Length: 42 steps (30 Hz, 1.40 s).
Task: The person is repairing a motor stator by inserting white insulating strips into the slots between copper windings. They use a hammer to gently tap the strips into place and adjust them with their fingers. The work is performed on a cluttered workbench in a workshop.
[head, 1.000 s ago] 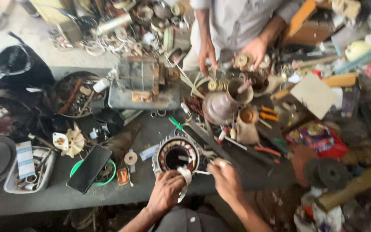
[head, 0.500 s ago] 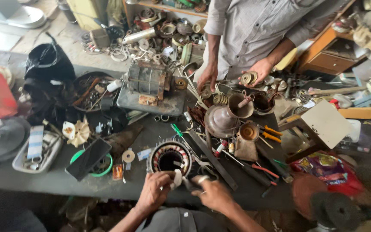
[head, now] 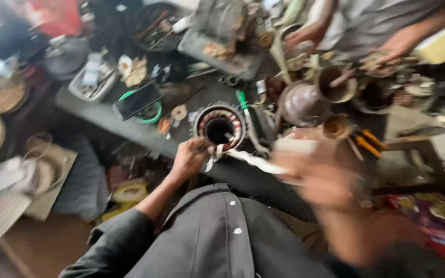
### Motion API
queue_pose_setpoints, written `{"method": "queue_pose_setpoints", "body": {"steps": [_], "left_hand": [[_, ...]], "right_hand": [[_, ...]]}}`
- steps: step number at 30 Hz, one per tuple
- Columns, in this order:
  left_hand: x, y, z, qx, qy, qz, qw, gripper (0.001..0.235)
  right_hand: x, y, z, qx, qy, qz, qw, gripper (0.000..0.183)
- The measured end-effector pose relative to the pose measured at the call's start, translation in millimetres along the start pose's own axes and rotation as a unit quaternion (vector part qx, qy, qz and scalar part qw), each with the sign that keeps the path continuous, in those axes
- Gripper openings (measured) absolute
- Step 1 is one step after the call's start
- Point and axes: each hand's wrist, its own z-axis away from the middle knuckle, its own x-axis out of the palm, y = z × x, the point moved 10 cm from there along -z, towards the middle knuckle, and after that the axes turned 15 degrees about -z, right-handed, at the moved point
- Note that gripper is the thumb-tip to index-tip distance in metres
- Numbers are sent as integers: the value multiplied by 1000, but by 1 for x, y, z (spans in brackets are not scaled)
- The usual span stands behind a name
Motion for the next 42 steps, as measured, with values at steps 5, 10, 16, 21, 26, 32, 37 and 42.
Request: {"method": "queue_pose_setpoints", "body": {"steps": [5, 10, 16, 21, 26, 32, 37, 42], "left_hand": [[10, -19, -22, -145, -39, -66, 987, 26], [3, -15, -28, -208, -74, -35, 975, 28], [6, 17, -58, -140, -139, -93, 976, 29], [8, 22, -72, -145, -167, -62, 973, 27], [14, 11, -81, -176, -201, -19, 963, 29], [41, 28, -87, -105, -269, -20, 957, 29], [22, 40, -96, 101, -235, -38, 966, 19], [11, 29, -72, 270, -213, -176, 922, 13]], "right_hand": [[-137, -50, -25, -69, 110, 438, 889, 50], [-163, -81, -64, -83, 96, 771, 624, 61], [25, 27, -76, -314, -172, 463, 811, 29], [30, 95, -127, -139, -30, 167, 976, 57], [36, 85, -126, -167, -32, 297, 940, 20], [17, 167, -124, 33, 66, 281, 957, 26], [20, 157, -110, 1, 51, 330, 942, 22], [38, 125, -98, -161, 97, 404, 895, 22]]}}
